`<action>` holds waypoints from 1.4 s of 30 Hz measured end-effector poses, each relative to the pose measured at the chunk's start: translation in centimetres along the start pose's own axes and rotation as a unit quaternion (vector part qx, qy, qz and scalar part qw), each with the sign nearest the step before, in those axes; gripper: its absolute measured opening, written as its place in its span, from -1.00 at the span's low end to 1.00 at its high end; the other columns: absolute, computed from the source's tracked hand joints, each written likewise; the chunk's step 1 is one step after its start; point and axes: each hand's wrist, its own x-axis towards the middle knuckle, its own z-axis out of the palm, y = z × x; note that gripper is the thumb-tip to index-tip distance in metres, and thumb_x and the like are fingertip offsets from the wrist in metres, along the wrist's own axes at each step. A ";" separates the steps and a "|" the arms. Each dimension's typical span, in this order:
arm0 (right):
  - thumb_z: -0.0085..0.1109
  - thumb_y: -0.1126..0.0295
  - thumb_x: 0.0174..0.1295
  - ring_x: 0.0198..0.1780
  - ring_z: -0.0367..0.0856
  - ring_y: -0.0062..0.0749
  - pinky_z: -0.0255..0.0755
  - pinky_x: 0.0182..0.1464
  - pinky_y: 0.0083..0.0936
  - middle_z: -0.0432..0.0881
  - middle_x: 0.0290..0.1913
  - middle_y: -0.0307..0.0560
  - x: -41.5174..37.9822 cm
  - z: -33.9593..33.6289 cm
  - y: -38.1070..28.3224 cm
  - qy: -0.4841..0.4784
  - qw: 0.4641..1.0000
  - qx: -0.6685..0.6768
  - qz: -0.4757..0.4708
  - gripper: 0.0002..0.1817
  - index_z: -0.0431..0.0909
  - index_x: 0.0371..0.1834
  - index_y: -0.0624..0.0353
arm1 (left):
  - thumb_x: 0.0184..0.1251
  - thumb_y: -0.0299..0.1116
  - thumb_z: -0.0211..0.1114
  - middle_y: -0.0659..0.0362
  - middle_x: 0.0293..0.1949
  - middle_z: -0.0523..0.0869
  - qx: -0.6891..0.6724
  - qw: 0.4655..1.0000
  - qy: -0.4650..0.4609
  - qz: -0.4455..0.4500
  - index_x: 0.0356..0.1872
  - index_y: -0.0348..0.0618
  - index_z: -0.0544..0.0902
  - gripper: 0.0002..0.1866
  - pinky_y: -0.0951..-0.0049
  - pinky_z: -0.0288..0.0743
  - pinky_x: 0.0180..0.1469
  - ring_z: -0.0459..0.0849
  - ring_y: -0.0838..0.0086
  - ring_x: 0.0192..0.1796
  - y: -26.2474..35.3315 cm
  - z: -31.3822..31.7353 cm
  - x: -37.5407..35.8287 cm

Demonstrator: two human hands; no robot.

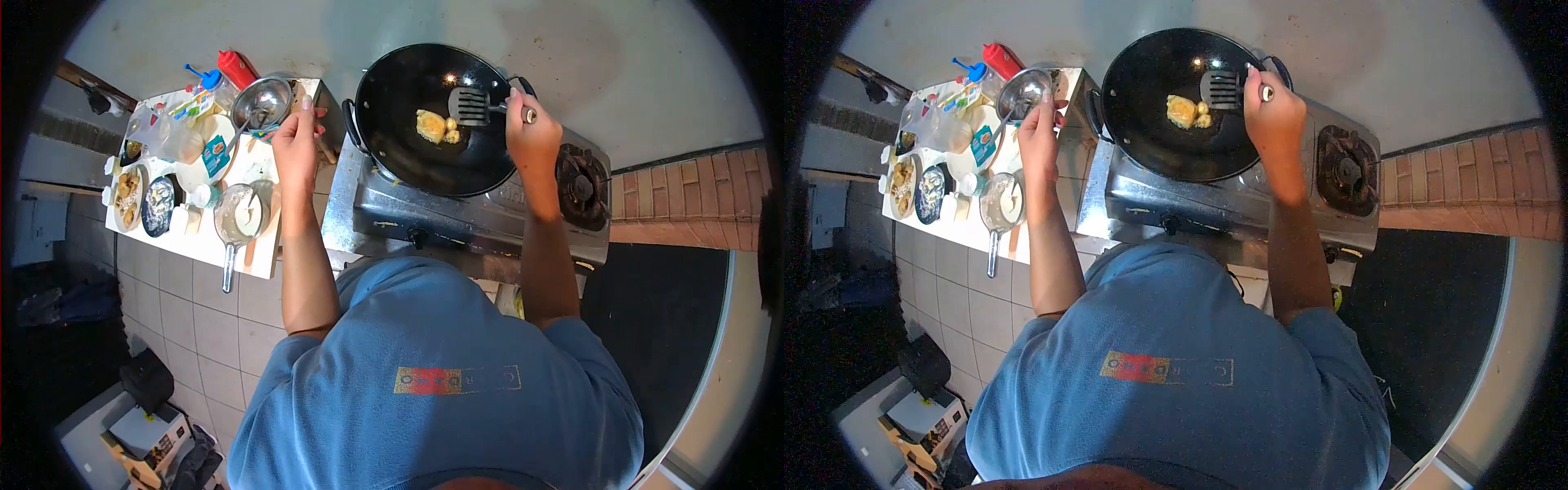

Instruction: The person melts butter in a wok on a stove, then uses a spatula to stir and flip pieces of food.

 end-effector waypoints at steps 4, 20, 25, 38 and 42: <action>0.13 0.31 0.18 -0.60 0.48 0.06 0.34 -0.56 -0.28 0.45 -0.68 0.12 0.1 -1.8 -0.7 -0.052 0.998 -0.007 -0.033 -0.75 0.52 -0.59 0.18 | 0.34 -0.04 0.12 0.32 -0.59 0.49 0.007 1.000 0.000 -0.007 -0.38 -0.26 0.67 -0.57 0.66 0.21 -0.34 0.36 0.69 -0.45 -0.1 -0.1 0.0; -0.04 0.17 0.21 -0.48 0.53 0.21 0.41 -0.34 -0.03 0.55 -0.58 0.17 3.5 0.0 -0.5 -0.052 0.983 -0.153 0.086 -0.61 0.53 -0.63 0.21 | 0.34 -0.05 0.13 0.34 -0.57 0.49 0.003 1.000 -0.004 0.000 -0.37 -0.23 0.68 -0.59 0.65 0.23 -0.31 0.36 0.68 -0.43 -0.6 -0.5 0.2; -0.03 0.15 0.22 -0.46 0.53 0.20 0.41 -0.33 -0.04 0.55 -0.57 0.18 3.6 0.5 0.2 -0.085 0.983 -0.151 0.065 -0.62 0.53 -0.61 0.19 | 0.34 -0.06 0.13 0.35 -0.57 0.49 -0.009 1.000 0.000 -0.007 -0.38 -0.22 0.68 -0.60 0.66 0.22 -0.31 0.36 0.69 -0.43 -0.5 -0.6 0.2; 0.02 0.19 0.22 -0.51 0.49 0.19 0.37 -0.42 -0.06 0.49 -0.64 0.17 3.4 0.1 0.8 -0.071 0.992 -0.104 0.032 -0.63 0.48 -0.67 0.19 | 0.32 -0.04 0.16 0.34 -0.59 0.48 0.012 1.000 -0.007 -0.014 -0.39 -0.24 0.68 -0.59 0.68 0.20 -0.36 0.34 0.71 -0.47 -0.7 0.2 0.1; 0.03 0.19 0.21 -0.52 0.48 0.19 0.35 -0.45 -0.04 0.48 -0.64 0.19 3.5 -0.4 -0.3 -0.043 0.997 -0.033 0.050 -0.62 0.46 -0.68 0.19 | 0.31 -0.05 0.18 0.34 -0.59 0.49 -0.003 0.999 -0.014 -0.038 -0.39 -0.24 0.68 -0.60 0.68 0.20 -0.38 0.35 0.71 -0.48 -1.3 0.5 0.2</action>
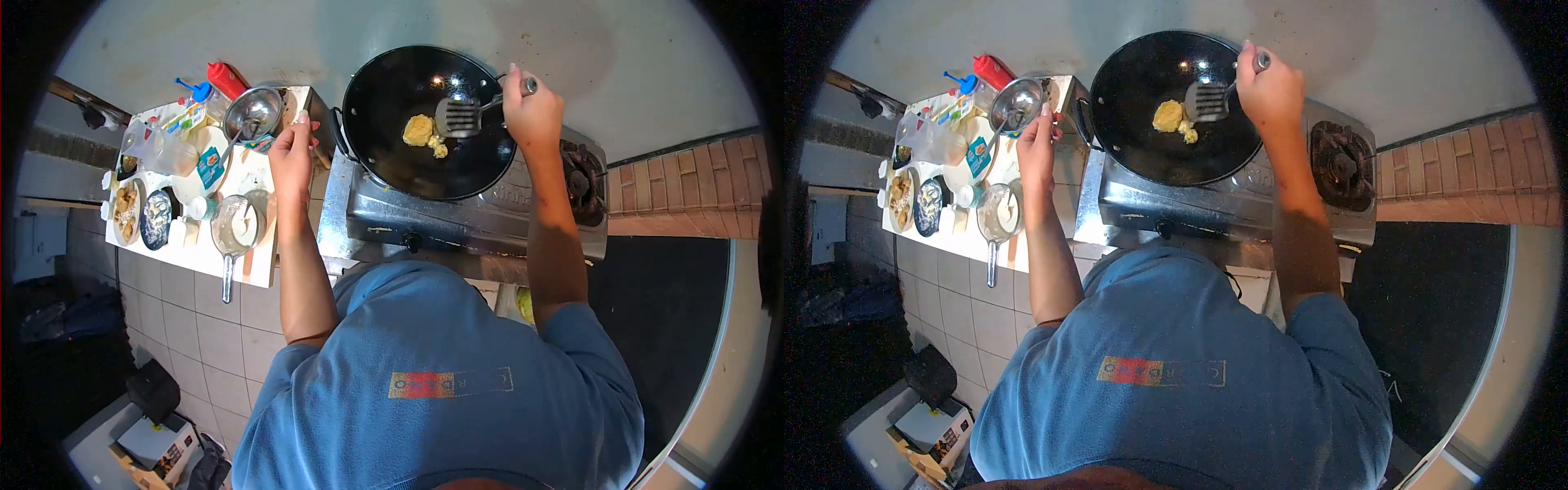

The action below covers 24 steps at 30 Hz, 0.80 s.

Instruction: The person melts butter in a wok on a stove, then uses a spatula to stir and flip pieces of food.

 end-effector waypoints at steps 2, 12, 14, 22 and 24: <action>0.03 0.20 0.21 -0.53 0.48 0.19 0.35 -0.45 -0.05 0.48 -0.65 0.18 -0.1 0.1 0.1 -0.013 0.999 -0.034 -0.014 -0.62 0.45 -0.68 0.19 | 0.30 -0.06 0.19 0.33 -0.59 0.49 0.003 1.000 -0.002 0.003 -0.39 -0.24 0.67 -0.61 0.68 0.20 -0.38 0.35 0.70 -0.48 -0.2 -0.1 0.0; 0.04 0.24 0.22 -0.58 0.45 0.15 0.33 -0.51 -0.13 0.45 -0.69 0.12 -0.5 0.4 0.9 -0.011 0.996 -0.059 -0.067 -0.65 0.45 -0.68 0.19 | 0.28 -0.14 0.24 0.38 -0.58 0.49 0.020 0.999 -0.012 0.037 -0.45 -0.25 0.66 -0.66 0.68 0.16 -0.42 0.32 0.74 -0.50 -1.4 0.0 0.3; 0.04 0.25 0.22 -0.58 0.45 0.15 0.32 -0.52 -0.13 0.44 -0.69 0.12 -0.4 0.0 0.5 0.010 0.998 -0.034 -0.051 -0.65 0.44 -0.68 0.19 | 0.25 -0.20 0.28 0.43 -0.57 0.48 0.018 0.999 -0.011 0.038 -0.46 -0.24 0.64 -0.72 0.69 0.11 -0.45 0.27 0.77 -0.50 -1.7 0.1 0.4; 0.06 0.26 0.22 -0.57 0.46 0.15 0.31 -0.54 -0.13 0.45 -0.68 0.15 -1.0 -0.2 0.6 0.004 0.998 -0.067 -0.008 -0.66 0.45 -0.67 0.20 | 0.23 -0.26 0.31 0.43 -0.57 0.49 0.011 0.999 -0.014 0.032 -0.40 -0.23 0.64 -0.79 0.72 0.11 -0.48 0.29 0.79 -0.51 -1.5 0.8 -0.1; 0.06 0.26 0.21 -0.57 0.47 0.15 0.32 -0.54 -0.14 0.45 -0.68 0.14 -1.4 -0.2 0.6 0.011 0.997 -0.072 -0.012 -0.67 0.45 -0.67 0.19 | 0.21 -0.28 0.32 0.43 -0.57 0.49 0.017 0.999 -0.007 0.035 -0.39 -0.24 0.64 -0.80 0.72 0.12 -0.47 0.30 0.79 -0.51 -1.7 0.8 -0.3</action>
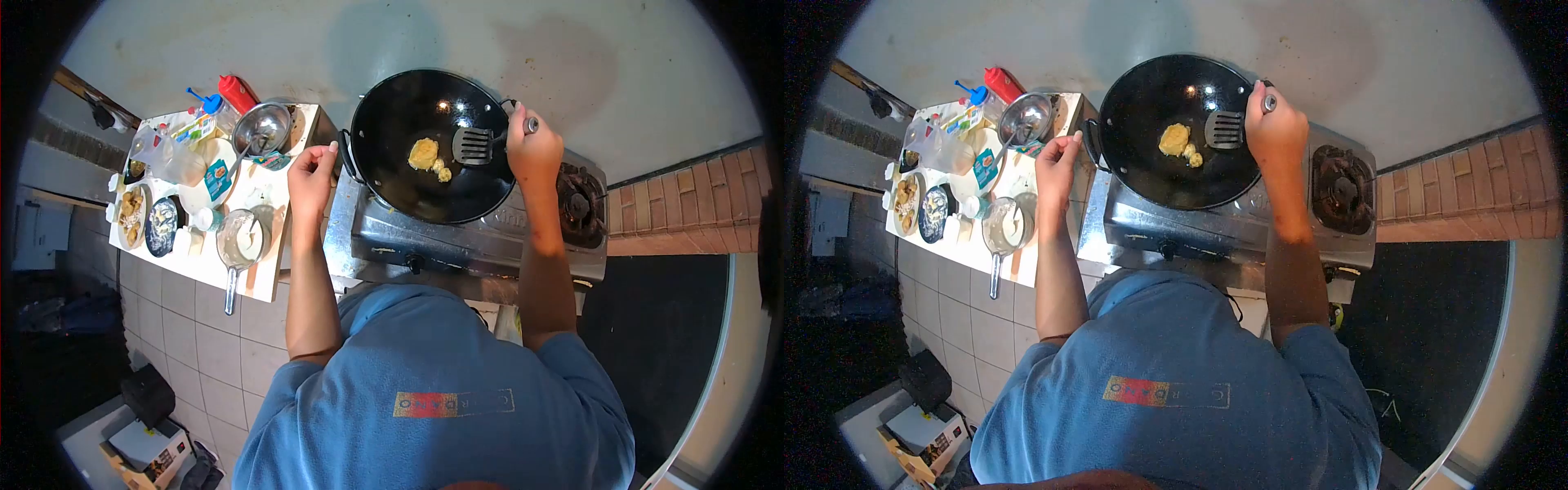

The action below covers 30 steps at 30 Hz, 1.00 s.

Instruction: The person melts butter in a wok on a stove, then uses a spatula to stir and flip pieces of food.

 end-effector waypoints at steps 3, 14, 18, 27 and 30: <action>0.06 0.27 0.21 -0.56 0.47 0.15 0.34 -0.53 -0.14 0.46 -0.67 0.14 -0.2 0.3 0.2 0.009 1.000 -0.001 -0.009 -0.67 0.45 -0.67 0.19 | 0.20 -0.29 0.33 0.42 -0.58 0.49 -0.003 1.000 -0.002 0.010 -0.39 -0.24 0.64 -0.80 0.72 0.12 -0.49 0.30 0.79 -0.53 0.1 0.0 0.0; 0.07 0.26 0.18 -0.56 0.48 0.16 0.35 -0.51 -0.11 0.46 -0.68 0.16 -1.0 0.6 0.3 0.005 1.000 0.011 0.004 -0.66 0.47 -0.69 0.20 | 0.18 -0.31 0.35 0.39 -0.61 0.50 -0.015 1.000 -0.013 -0.006 -0.38 -0.25 0.63 -0.81 0.72 0.13 -0.56 0.31 0.78 -0.60 1.1 0.1 -0.4; 0.05 0.26 0.19 -0.57 0.47 0.18 0.34 -0.50 -0.09 0.45 -0.69 0.16 -0.8 1.0 0.4 0.021 0.999 -0.033 0.020 -0.65 0.45 -0.71 0.20 | 0.17 -0.31 0.36 0.37 -0.62 0.51 -0.019 1.000 -0.016 -0.012 -0.39 -0.26 0.63 -0.81 0.71 0.15 -0.57 0.33 0.76 -0.62 1.6 0.2 -0.5; 0.04 0.25 0.20 -0.58 0.45 0.18 0.33 -0.49 -0.09 0.45 -0.69 0.14 0.3 0.9 -0.1 0.022 0.999 -0.022 -0.017 -0.64 0.43 -0.71 0.20 | 0.18 -0.28 0.35 0.38 -0.57 0.53 0.000 1.000 -0.015 -0.001 -0.39 -0.24 0.64 -0.79 0.72 0.14 -0.51 0.33 0.78 -0.55 0.8 -0.1 -0.2; 0.03 0.25 0.20 -0.58 0.46 0.18 0.35 -0.49 -0.10 0.46 -0.69 0.14 0.1 0.7 -0.1 0.025 0.999 0.040 0.000 -0.64 0.44 -0.71 0.20 | 0.19 -0.26 0.34 0.38 -0.55 0.54 -0.014 1.000 -0.008 -0.008 -0.40 -0.23 0.65 -0.78 0.71 0.17 -0.46 0.34 0.76 -0.51 1.2 0.2 -0.5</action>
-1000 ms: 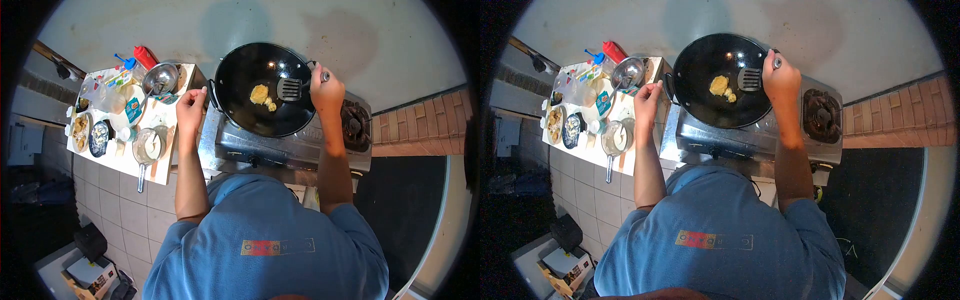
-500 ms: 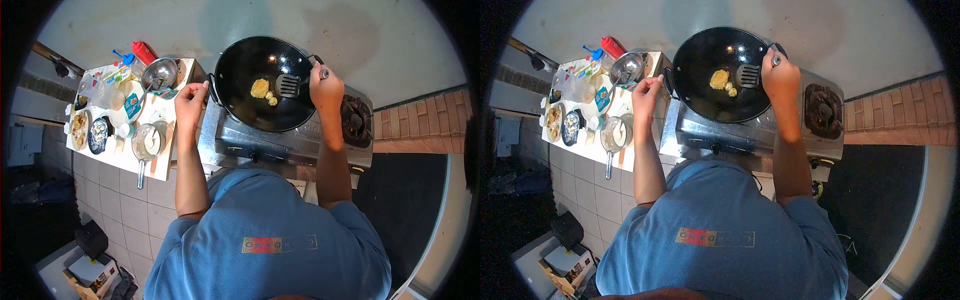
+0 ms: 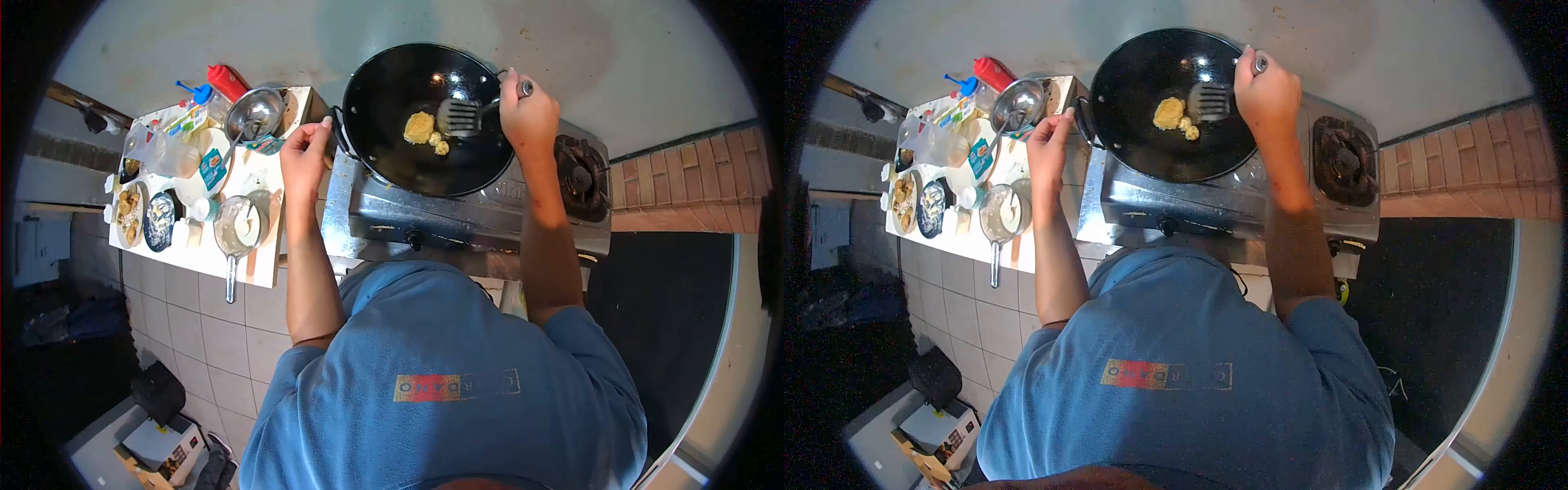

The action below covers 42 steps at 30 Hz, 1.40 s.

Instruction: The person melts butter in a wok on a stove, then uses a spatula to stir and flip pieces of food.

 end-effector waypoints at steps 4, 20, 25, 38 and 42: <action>0.04 0.25 0.21 -0.58 0.47 0.16 0.35 -0.49 -0.11 0.47 -0.69 0.13 -0.1 -0.6 -0.4 0.026 1.000 -0.011 0.012 -0.64 0.44 -0.71 0.19 | 0.20 -0.24 0.33 0.39 -0.55 0.55 0.024 1.000 -0.002 0.001 -0.40 -0.23 0.65 -0.77 0.71 0.18 -0.42 0.35 0.76 -0.49 -0.2 -0.3 0.0; 0.01 0.25 0.21 -0.53 0.50 0.17 0.38 -0.45 -0.11 0.49 -0.66 0.13 -1.6 2.8 0.8 0.017 1.000 0.013 0.022 -0.66 0.44 -0.65 0.22 | 0.21 -0.23 0.32 0.39 -0.54 0.56 0.013 1.000 -0.010 0.001 -0.41 -0.24 0.65 -0.76 0.71 0.17 -0.42 0.35 0.77 -0.48 0.1 -0.4 -0.4; -0.01 0.23 0.21 -0.53 0.51 0.18 0.37 -0.42 -0.09 0.49 -0.67 0.15 -1.0 1.2 -1.4 0.030 0.996 0.030 0.072 -0.62 0.44 -0.69 0.25 | 0.22 -0.23 0.32 0.40 -0.54 0.55 -0.007 1.000 -0.008 0.008 -0.41 -0.25 0.66 -0.75 0.72 0.17 -0.42 0.35 0.77 -0.48 -0.1 -0.7 -0.5; 0.00 0.22 0.21 -0.59 0.48 0.15 0.34 -0.48 -0.09 0.46 -0.71 0.13 -0.2 -0.4 -1.6 0.066 0.996 0.037 0.048 -0.60 0.41 -0.73 0.22 | 0.23 -0.21 0.30 0.37 -0.53 0.56 0.021 0.999 0.017 0.023 -0.40 -0.27 0.65 -0.73 0.70 0.23 -0.36 0.38 0.74 -0.45 0.3 -1.4 -0.3; 0.00 0.21 0.22 -0.59 0.48 0.15 0.34 -0.48 -0.09 0.46 -0.71 0.12 -0.2 -0.4 0.1 0.043 0.996 -0.066 0.043 -0.60 0.42 -0.72 0.20 | 0.23 -0.21 0.30 0.38 -0.54 0.55 0.017 0.999 0.012 0.025 -0.41 -0.27 0.65 -0.73 0.70 0.21 -0.37 0.37 0.75 -0.46 -0.1 -1.4 -0.1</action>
